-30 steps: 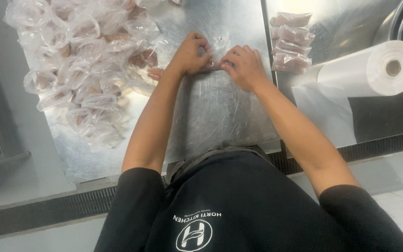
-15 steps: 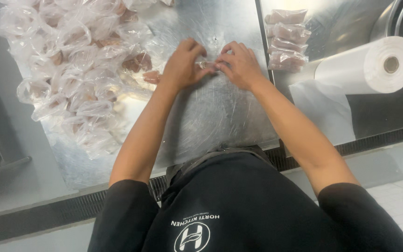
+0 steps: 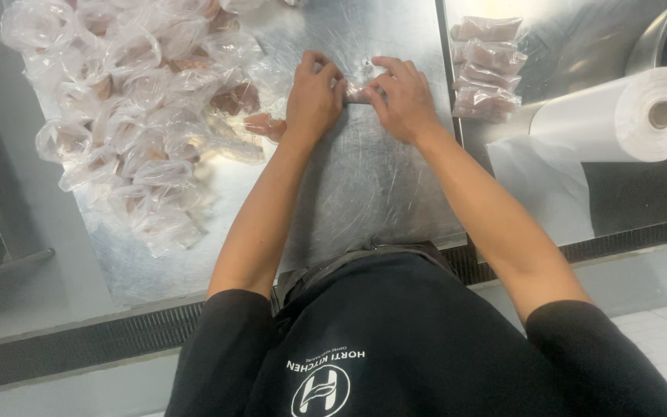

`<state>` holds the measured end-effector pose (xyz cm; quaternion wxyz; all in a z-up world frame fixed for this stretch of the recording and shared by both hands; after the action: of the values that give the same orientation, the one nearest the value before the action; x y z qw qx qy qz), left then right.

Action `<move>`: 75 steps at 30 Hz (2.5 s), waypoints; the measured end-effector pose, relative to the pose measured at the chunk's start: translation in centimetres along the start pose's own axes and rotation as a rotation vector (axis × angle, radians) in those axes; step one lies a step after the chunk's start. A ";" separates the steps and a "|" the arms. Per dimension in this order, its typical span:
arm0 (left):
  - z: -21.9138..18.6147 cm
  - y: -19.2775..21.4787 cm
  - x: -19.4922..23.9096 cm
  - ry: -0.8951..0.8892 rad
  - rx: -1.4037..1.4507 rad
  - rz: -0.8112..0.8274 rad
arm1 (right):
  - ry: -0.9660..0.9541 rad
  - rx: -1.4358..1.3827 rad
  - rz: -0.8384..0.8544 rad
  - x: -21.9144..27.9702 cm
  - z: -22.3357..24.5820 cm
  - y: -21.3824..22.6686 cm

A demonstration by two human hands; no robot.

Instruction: The person wraps individual portions of food in plastic wrap by hand and places them in a stack.

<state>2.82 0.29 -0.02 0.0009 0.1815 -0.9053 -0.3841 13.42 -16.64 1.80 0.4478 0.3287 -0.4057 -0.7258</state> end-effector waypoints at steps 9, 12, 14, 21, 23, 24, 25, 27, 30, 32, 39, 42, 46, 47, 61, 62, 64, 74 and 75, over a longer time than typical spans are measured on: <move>-0.6 -0.2 0.0 -0.003 -0.053 -0.076 | -0.062 -0.111 0.096 0.2 -1.7 -0.6; -0.9 2.6 3.0 -0.003 -0.156 -0.190 | -0.144 -0.130 0.047 2.5 -4.8 2.4; -0.5 4.7 5.6 0.130 -0.345 -0.294 | -0.127 -0.079 -0.132 5.6 -8.0 6.0; 0.7 7.2 9.5 0.303 -0.427 -0.137 | -0.279 0.182 -0.112 11.1 -12.8 9.3; 0.9 6.6 9.8 0.359 -0.385 -0.075 | -0.245 0.222 -0.202 11.4 -10.5 9.2; 1.2 7.0 10.2 0.363 -0.361 -0.096 | -0.221 0.204 -0.283 10.7 -8.9 9.1; 1.4 7.0 10.5 0.365 -0.337 -0.118 | -0.196 0.184 -0.363 10.0 -7.0 8.9; 1.7 7.2 9.9 0.322 -0.086 -0.159 | -0.327 -0.218 -0.229 8.0 -3.8 8.2; 1.1 6.7 9.6 0.213 0.643 -0.090 | -0.268 -0.550 -0.016 6.2 1.2 6.8; -0.2 6.2 9.3 0.161 1.185 0.059 | -0.077 -0.631 0.008 4.9 3.9 6.1; -7.0 4.9 9.6 0.264 1.586 0.128 | -0.181 -1.011 0.157 0.5 8.5 7.7; -8.4 4.9 9.2 0.101 1.272 0.033 | -0.167 -0.860 0.188 0.8 10.2 10.9; -9.8 5.6 9.4 0.067 1.099 0.129 | 0.289 -0.427 0.075 1.8 13.5 14.1; -10.4 6.2 9.4 0.060 1.034 0.182 | 0.439 -0.249 0.020 1.5 14.4 14.5; -13.5 11.1 10.5 0.163 0.798 0.309 | -0.046 -0.532 -0.022 3.3 7.1 16.5; -13.5 11.0 10.7 0.158 0.862 0.294 | -0.056 -0.765 -0.195 3.4 6.8 17.3; -13.3 10.9 10.5 0.160 0.883 0.153 | -0.073 -1.220 -0.554 3.4 6.3 18.3; -12.6 8.9 7.6 0.101 1.030 -0.078 | -0.074 -1.022 -0.054 3.9 9.3 9.0; -12.4 8.8 7.7 0.092 1.001 -0.106 | -0.088 -1.068 -0.067 4.0 9.1 8.8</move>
<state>-5.50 -5.27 13.75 -0.0660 0.2219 -0.9670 0.1061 7.65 -20.01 13.29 0.5117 0.0372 0.0123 -0.8583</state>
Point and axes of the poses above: each hand's wrist, its own x-axis away from the middle knuckle, its own y-axis out of the back of the hand, z = x × y, the point moved 2 cm from there along -x, towards the middle knuckle, and after that the axes turned 12 degrees about z, right-handed, at the moved point
